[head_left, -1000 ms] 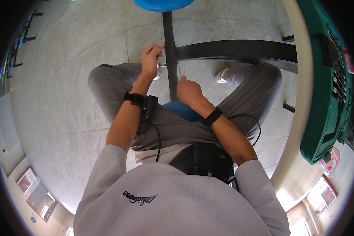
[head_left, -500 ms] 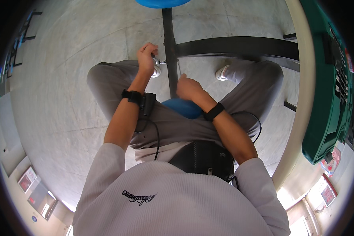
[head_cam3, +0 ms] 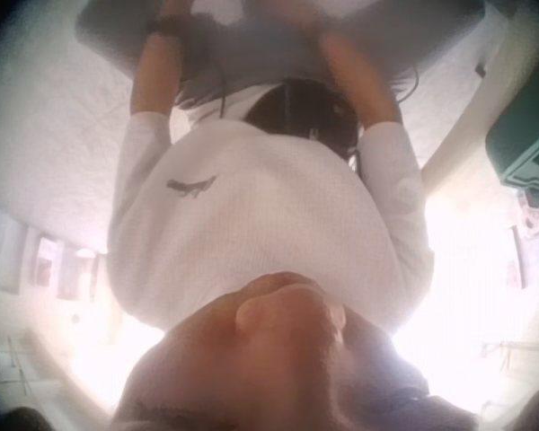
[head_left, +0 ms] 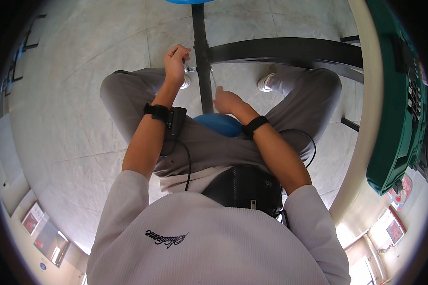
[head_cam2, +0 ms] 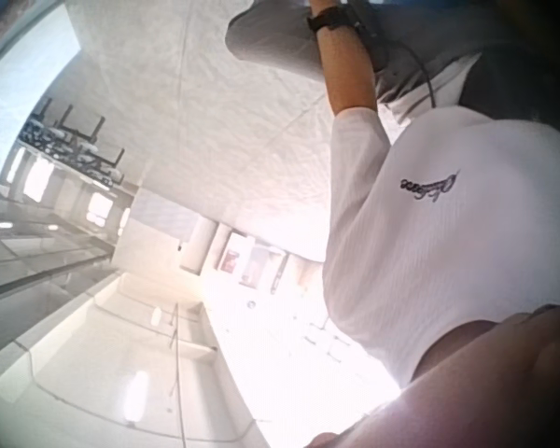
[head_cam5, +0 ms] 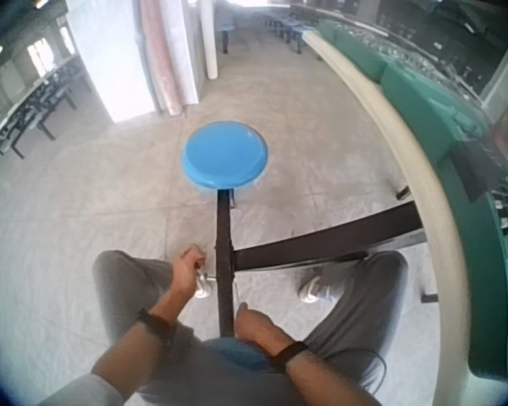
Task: The person holds a socket wrench handle and aligns it with a metallic rod component by hand while seated at a table.
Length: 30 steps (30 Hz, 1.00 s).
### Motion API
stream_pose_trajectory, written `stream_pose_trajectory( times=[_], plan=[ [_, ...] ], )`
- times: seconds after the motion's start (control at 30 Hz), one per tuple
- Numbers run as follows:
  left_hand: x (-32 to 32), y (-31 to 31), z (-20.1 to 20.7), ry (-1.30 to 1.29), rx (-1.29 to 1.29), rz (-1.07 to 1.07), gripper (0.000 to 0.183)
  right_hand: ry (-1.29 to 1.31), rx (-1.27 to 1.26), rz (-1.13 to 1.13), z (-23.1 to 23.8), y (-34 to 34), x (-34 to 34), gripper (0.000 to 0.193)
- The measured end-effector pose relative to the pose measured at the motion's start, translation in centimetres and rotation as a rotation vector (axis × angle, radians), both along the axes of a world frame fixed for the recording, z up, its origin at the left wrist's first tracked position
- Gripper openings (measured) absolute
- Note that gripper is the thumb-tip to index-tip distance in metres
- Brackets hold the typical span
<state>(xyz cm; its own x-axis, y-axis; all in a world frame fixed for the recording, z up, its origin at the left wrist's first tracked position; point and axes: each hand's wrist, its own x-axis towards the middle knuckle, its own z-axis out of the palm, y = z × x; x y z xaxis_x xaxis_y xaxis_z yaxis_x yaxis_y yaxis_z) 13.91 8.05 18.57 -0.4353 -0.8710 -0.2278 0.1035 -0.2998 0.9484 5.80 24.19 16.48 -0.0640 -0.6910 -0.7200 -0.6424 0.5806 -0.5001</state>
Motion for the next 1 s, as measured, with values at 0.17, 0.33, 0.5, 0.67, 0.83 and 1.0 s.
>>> stream_pose_trajectory(
  times=[0.17,0.33,0.5,0.67,0.83,1.0],
  plan=[
    [0.3,-0.2,-0.2,0.017,-0.01,0.0,0.018,0.068,-0.021,0.062,-0.6,0.1,-0.3,0.036],
    [-1.0,0.4,0.4,0.013,0.004,-0.016,0.019,0.016,-0.074,0.15,-4.8,0.4,-0.6,0.038],
    [0.1,-0.1,0.1,0.009,-0.021,-0.009,0.017,-0.083,-0.004,-0.099,-1.2,-1.0,1.1,0.043],
    [0.0,-0.4,-0.4,0.028,-0.034,-0.027,0.017,-0.094,-0.025,-0.252,-0.6,-0.9,1.4,0.041],
    [-0.2,-0.1,-0.2,0.0,-0.027,-0.005,0.016,-0.382,0.103,-0.436,-1.0,-1.1,0.6,0.045],
    [-0.1,-0.1,-0.1,0.016,-0.028,-0.041,0.015,-0.379,0.132,-0.472,0.0,-1.3,1.0,0.049]
  ],
)
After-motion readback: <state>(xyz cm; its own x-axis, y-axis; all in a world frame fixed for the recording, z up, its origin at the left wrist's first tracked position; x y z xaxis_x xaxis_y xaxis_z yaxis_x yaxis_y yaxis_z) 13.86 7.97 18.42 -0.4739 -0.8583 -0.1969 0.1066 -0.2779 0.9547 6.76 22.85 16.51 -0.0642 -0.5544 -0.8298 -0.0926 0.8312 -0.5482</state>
